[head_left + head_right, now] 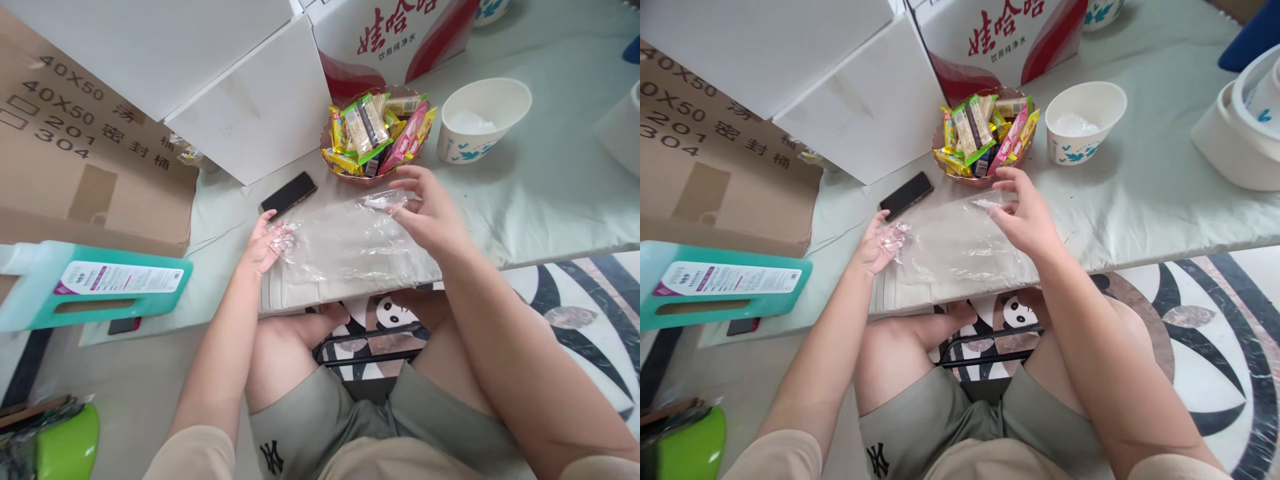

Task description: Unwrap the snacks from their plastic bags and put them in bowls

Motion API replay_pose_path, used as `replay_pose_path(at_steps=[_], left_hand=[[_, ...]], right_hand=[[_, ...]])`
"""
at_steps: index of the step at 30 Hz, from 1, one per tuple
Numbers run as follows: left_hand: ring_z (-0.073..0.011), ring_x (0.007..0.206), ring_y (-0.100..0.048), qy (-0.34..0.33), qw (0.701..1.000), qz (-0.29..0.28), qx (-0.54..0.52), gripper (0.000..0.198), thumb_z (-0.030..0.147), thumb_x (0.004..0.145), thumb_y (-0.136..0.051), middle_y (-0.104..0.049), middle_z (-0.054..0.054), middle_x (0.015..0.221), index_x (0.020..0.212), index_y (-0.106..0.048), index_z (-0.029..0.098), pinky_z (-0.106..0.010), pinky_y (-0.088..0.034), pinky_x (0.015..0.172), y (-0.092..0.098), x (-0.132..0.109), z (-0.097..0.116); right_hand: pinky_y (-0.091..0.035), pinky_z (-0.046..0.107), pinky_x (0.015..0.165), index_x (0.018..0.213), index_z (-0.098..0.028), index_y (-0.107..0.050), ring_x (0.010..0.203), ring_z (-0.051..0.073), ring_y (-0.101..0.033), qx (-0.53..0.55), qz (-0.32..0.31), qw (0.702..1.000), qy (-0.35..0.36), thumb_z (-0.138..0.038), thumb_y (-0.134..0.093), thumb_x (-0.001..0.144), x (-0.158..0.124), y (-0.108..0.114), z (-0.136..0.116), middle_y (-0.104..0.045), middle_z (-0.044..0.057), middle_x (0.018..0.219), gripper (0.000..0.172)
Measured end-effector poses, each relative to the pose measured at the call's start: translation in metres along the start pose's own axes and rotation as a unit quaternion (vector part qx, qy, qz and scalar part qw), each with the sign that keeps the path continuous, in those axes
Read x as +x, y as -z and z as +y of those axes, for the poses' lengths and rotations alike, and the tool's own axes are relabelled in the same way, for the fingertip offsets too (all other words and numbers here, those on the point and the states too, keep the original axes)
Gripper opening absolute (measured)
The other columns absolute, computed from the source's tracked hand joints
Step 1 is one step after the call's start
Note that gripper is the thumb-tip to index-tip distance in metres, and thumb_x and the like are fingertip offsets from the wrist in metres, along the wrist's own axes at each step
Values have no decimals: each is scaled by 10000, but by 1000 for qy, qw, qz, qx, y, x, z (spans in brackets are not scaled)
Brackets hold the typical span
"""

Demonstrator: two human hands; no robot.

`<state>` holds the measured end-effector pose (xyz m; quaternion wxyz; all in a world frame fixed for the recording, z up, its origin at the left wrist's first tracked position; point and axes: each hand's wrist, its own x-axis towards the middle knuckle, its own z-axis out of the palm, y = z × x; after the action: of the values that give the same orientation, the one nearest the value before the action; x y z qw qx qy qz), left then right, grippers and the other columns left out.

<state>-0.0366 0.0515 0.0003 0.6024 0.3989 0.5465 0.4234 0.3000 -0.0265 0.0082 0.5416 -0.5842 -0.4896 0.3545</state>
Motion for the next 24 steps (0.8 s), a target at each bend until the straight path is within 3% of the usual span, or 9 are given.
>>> replay_pose_path(at_steps=[1, 3, 5, 6, 9, 13, 17, 21, 24], left_hand=[[-139, 743, -713, 4, 1000, 6, 7, 555, 98, 606, -828, -753, -14, 913, 1102, -623, 239, -235, -549, 648, 0, 0, -1], [-145, 738, -713, -1, 999, 38, 23, 555, 93, 589, -842, -754, -32, 868, 1095, -643, 203, -227, -539, 636, -2, 0, -4], [-141, 735, -711, -24, 997, 67, 24, 424, 99, 578, -851, -745, -31, 806, 953, -668, 174, -223, -541, 651, -4, 1, -5], [-138, 744, -711, -36, 997, 71, 19, 367, 107, 576, -856, -742, -27, 796, 884, -667, 171, -224, -547, 671, -5, 1, -5], [-135, 773, -709, -48, 997, 61, 15, 300, 127, 570, -866, -746, -26, 813, 782, -660, 175, -233, -551, 704, -5, 1, -5], [-150, 842, -715, -63, 996, 55, 28, 253, 114, 545, -854, -756, -45, 909, 666, -638, 167, -262, -557, 764, -1, 0, -4], [-178, 891, -719, -77, 995, 43, 54, 230, 154, 544, -840, -736, -70, 1020, 627, -625, 157, -300, -563, 802, 1, 3, -6], [-172, 948, -704, -91, 987, 80, 102, 395, 124, 549, -797, -678, -51, 1116, 912, -667, 208, -280, -553, 805, 0, 3, -9], [-130, 927, -667, -162, 957, 165, 174, 450, 86, 579, -728, -642, -39, 1106, 994, -626, 227, -233, -522, 794, 1, -9, -7]], right_hand=[[-496, 302, 605, 1122, -227, -653, 671, 145, -597, -11, -13, 999, -28, -186, -678, 725, 0, -1, 2, -714, 69, 1078, 400], [-457, 289, 568, 939, -198, -666, 598, 132, -543, -42, -26, 997, -60, -180, -672, 718, 1, -2, 4, -700, 43, 866, 221], [-451, 293, 593, 772, -202, -630, 611, 141, -541, -52, -12, 998, -30, -176, -629, 737, 1, -3, 2, -651, 22, 739, 43], [-462, 299, 626, 736, -207, -613, 656, 152, -565, -43, 2, 999, 5, -174, -608, 744, 2, -4, 0, -649, 24, 749, 34], [-483, 307, 685, 726, -214, -599, 750, 167, -615, -15, 20, 998, 57, -157, -577, 724, 1, -4, -5, -676, 34, 861, 62], [-449, 293, 591, 688, -210, -585, 590, 137, -581, -48, 12, 998, -44, -106, -521, 679, 3, -3, -4, -655, 21, 811, 122], [-485, 315, 628, 730, -206, -606, 622, 150, -610, -94, 23, 994, -54, -98, -498, 701, 6, -1, 8, -677, 42, 890, 156], [-524, 379, 757, 956, -207, -665, 799, 205, -653, -185, 97, 977, 46, -93, -482, 727, 5, 4, 13, -668, 89, 1038, 315], [-517, 401, 807, 1019, -208, -651, 893, 233, -646, -204, 162, 958, 121, -104, -473, 770, -2, 8, 4, -657, 115, 1061, 323]])
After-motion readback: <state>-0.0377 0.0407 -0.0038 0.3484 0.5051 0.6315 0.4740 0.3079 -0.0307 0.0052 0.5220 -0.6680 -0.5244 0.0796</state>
